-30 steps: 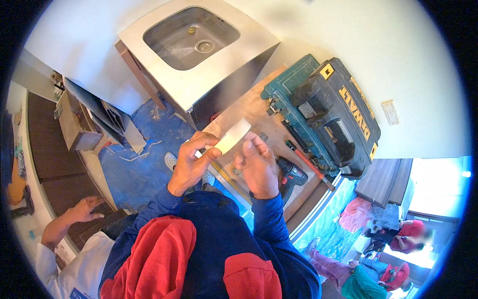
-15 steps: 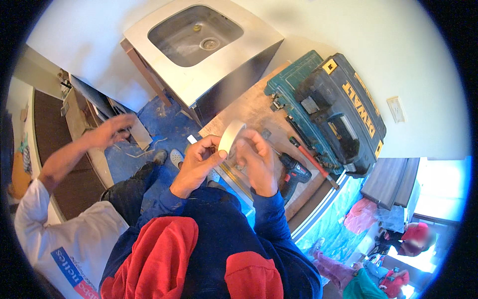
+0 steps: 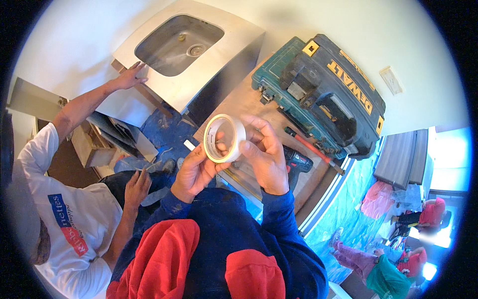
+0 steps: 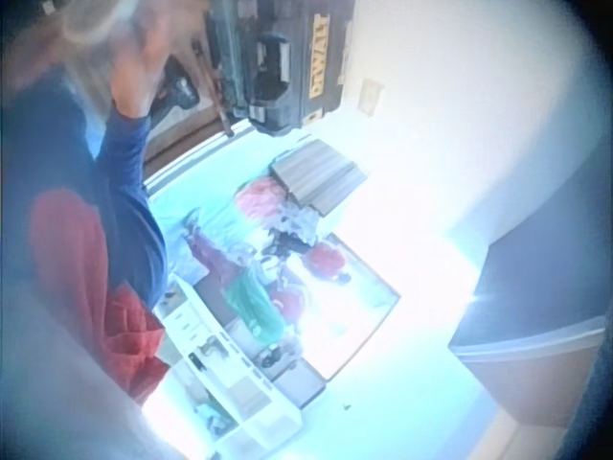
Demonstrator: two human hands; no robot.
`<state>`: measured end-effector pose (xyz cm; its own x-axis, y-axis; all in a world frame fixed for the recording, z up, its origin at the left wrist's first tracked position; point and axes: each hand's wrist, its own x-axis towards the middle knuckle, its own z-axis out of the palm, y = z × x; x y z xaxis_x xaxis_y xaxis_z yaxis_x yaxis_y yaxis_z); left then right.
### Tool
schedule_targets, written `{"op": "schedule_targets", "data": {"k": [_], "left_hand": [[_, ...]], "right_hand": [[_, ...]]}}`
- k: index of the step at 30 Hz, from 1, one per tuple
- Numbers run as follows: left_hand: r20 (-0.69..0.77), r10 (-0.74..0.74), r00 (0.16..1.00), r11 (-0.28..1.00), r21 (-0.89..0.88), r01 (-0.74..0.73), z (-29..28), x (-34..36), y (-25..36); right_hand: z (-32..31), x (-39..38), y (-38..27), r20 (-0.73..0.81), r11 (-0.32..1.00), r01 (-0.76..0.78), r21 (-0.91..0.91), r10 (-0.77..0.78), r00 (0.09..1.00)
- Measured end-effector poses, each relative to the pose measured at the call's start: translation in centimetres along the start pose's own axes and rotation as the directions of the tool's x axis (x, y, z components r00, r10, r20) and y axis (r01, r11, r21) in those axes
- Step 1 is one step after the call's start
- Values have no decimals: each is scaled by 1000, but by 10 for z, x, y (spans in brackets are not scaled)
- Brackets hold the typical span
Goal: The person applies masking tape to the edges of a kitchen sink cabinet, then uses a caulking gun to apply sealant to a small wooden trim piece. They press the trim into place along the cabinet edge and smooth it by hand.
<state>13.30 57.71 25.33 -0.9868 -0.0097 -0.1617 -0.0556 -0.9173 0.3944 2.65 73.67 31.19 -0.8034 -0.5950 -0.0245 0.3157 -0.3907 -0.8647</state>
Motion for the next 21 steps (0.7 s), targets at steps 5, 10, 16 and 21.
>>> {"op": "schedule_targets", "data": {"k": [5, 10, 16, 21], "left_hand": [[-51, 512, 857, 543, 792, -278, 12, 2, -4], [212, 508, 835, 66, 957, -283, 23, -5, 3], [-63, 448, 892, 452, 876, -166, 25, -9, -11], [-107, 449, 887, 559, 808, -186, 13, -14, -13]], "right_hand": [[-7, 4, 2, -121, 996, -83, -20, 80, 989], [-9, 6, 8, -146, 993, -121, -3, 119, 982], [-6, 3, 22, -129, 987, -159, 24, 161, 978], [3, -1, 43, -187, 985, -141, -97, 121, 975]]}}
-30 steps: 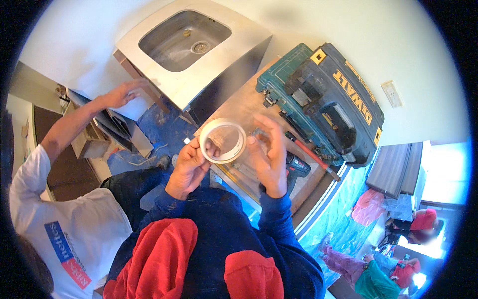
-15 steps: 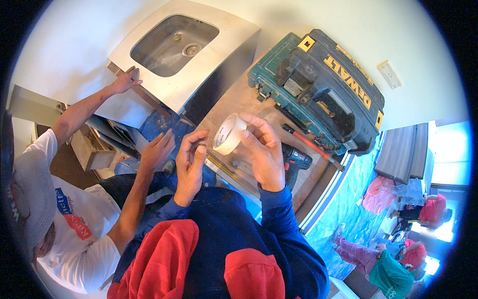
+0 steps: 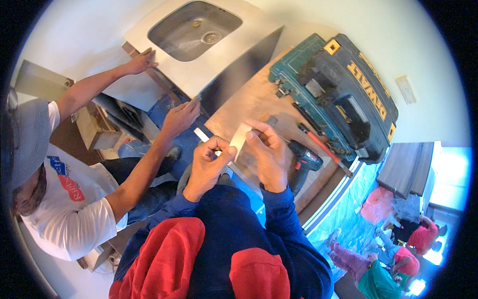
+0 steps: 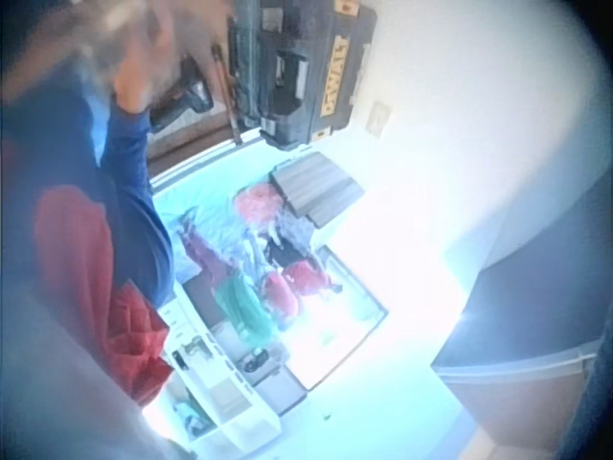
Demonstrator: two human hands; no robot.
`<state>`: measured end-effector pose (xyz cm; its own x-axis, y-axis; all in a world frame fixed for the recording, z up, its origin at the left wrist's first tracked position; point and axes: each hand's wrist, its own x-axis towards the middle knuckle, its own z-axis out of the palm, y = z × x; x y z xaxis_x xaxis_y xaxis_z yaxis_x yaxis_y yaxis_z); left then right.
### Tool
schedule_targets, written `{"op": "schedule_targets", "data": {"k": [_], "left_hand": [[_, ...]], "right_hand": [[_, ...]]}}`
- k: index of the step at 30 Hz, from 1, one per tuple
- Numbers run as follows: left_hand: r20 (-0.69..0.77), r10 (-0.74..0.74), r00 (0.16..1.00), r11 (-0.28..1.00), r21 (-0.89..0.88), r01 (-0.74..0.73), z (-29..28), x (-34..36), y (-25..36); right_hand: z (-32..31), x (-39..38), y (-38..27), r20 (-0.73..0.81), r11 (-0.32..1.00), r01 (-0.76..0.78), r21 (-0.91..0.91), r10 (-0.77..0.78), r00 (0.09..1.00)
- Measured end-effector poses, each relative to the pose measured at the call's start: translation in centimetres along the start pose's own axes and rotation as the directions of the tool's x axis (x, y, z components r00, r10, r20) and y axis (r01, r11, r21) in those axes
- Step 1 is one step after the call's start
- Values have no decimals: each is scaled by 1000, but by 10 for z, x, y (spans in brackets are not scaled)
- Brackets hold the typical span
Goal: The person applies masking tape to the edges of a kitchen sink cabinet, then uses a caulking gun to apply sealant to a small wooden trim piece. They press the trim into place along the cabinet edge and smooth it by hand.
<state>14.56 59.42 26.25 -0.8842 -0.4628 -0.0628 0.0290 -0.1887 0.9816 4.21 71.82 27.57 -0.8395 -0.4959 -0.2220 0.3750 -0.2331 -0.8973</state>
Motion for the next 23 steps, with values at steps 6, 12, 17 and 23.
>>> {"op": "schedule_targets", "data": {"k": [6, 12, 17, 23], "left_hand": [[71, -112, 991, 991, -61, 116, -20, -9, -13], [85, -95, 992, 985, -139, 107, -30, -24, -7], [120, -114, 986, 986, -108, 127, -50, -27, -6], [193, -91, 977, 977, -173, 125, -57, -35, -8]], "right_hand": [[25, -15, 16, -39, 997, 25, -78, -28, 999], [37, -21, 24, -72, 999, 15, -43, -18, 997], [52, -32, 30, -53, 994, 79, -73, -83, 995], [63, -46, 35, -106, 994, 103, -45, -107, 989]]}}
